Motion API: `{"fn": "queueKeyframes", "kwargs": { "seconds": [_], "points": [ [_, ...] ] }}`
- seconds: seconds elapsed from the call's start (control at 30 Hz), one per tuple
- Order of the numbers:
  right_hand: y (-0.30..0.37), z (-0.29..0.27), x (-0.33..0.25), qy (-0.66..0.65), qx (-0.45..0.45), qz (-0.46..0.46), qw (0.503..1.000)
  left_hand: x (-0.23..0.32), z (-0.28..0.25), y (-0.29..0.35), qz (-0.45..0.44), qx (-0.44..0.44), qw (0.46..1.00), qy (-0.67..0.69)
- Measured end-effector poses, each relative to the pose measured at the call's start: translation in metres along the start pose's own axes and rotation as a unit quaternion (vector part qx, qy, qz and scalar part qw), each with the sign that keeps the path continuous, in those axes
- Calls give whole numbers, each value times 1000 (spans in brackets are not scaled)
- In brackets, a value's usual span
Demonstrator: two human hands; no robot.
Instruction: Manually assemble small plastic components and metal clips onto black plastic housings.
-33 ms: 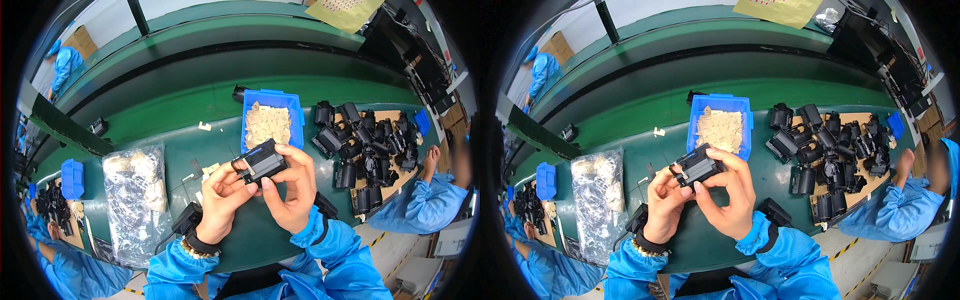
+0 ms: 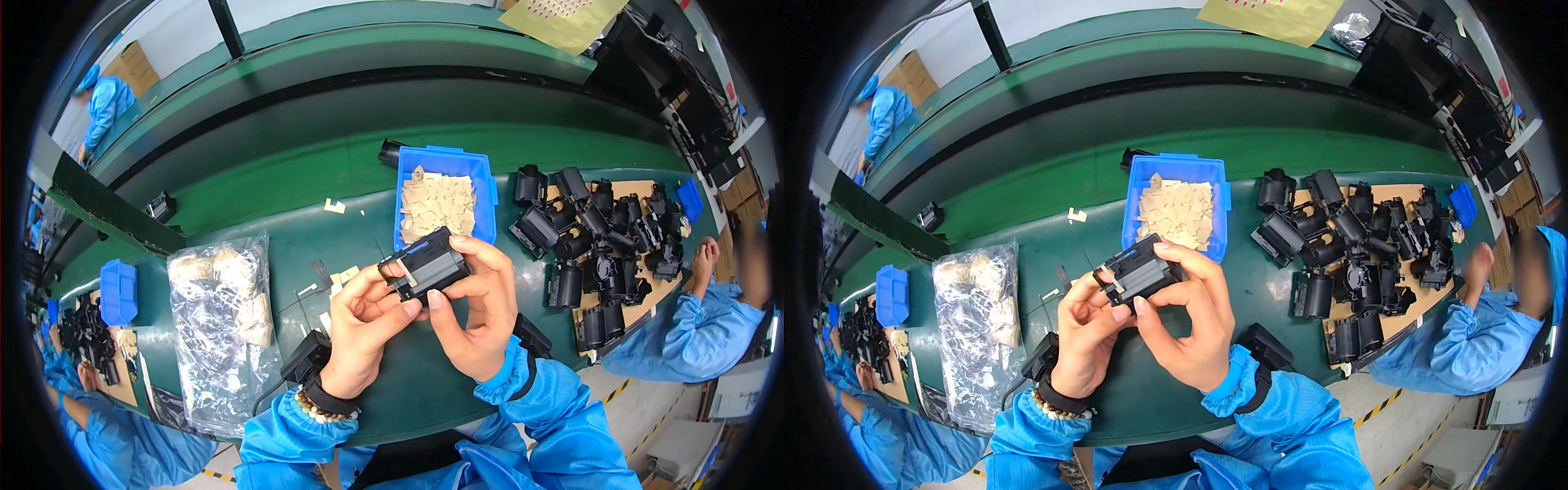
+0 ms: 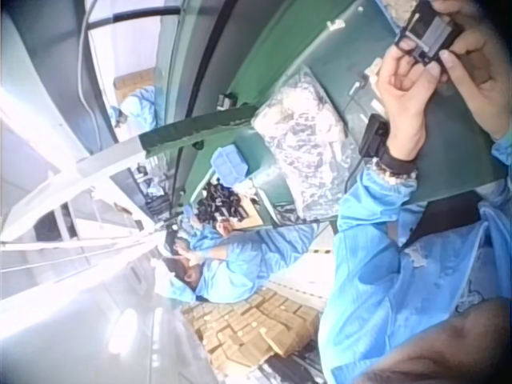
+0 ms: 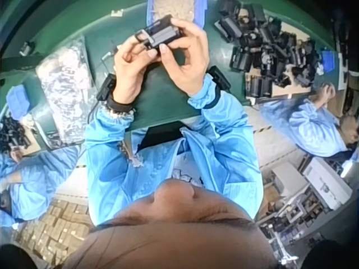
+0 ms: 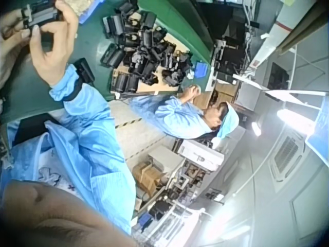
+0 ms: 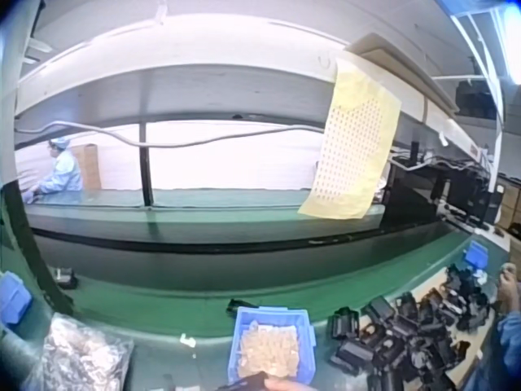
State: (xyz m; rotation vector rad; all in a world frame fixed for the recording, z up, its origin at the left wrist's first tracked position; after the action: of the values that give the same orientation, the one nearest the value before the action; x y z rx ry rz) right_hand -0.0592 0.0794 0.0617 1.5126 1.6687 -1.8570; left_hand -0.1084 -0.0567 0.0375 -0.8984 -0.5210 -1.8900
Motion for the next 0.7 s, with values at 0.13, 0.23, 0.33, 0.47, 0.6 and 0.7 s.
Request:
{"fn": "queueKeyframes", "kwargs": {
  "seconds": [0.13,0.23,0.33,0.47,0.6,0.7],
  "points": [
    [0,0,-1,2,-1,-4,1000,0,0,0,0,-1,1000,-2],
    [0,0,-1,-4,2,-4,1000,1,1,0,1,-2,1000,2],
    [0,0,-1,-16,4,3,1000,0,1,1,2,-7,1000,2],
    [-1,-1,-2,-7,1,-3,1000,-1,1,0,1,-6,1000,10],
    [-1,0,-3,-11,0,1,1000,-1,-1,1,4,-8,1000,10],
    [-1,0,-3,-2,-1,-4,1000,-1,-1,1,4,-9,1000,14]
  ]
}}
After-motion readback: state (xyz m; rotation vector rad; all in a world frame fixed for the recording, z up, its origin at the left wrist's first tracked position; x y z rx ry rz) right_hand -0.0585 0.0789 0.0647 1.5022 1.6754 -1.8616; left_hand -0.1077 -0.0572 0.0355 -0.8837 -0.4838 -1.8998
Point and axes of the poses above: each hand's wrist, its own y-axis away from the middle knuckle, its own z-axis out of the palm, x = y × z, the point moved 4 cm from there along -y, towards the middle knuckle, and after that the axes turned 5 degrees about z, right-handed, at the moved point
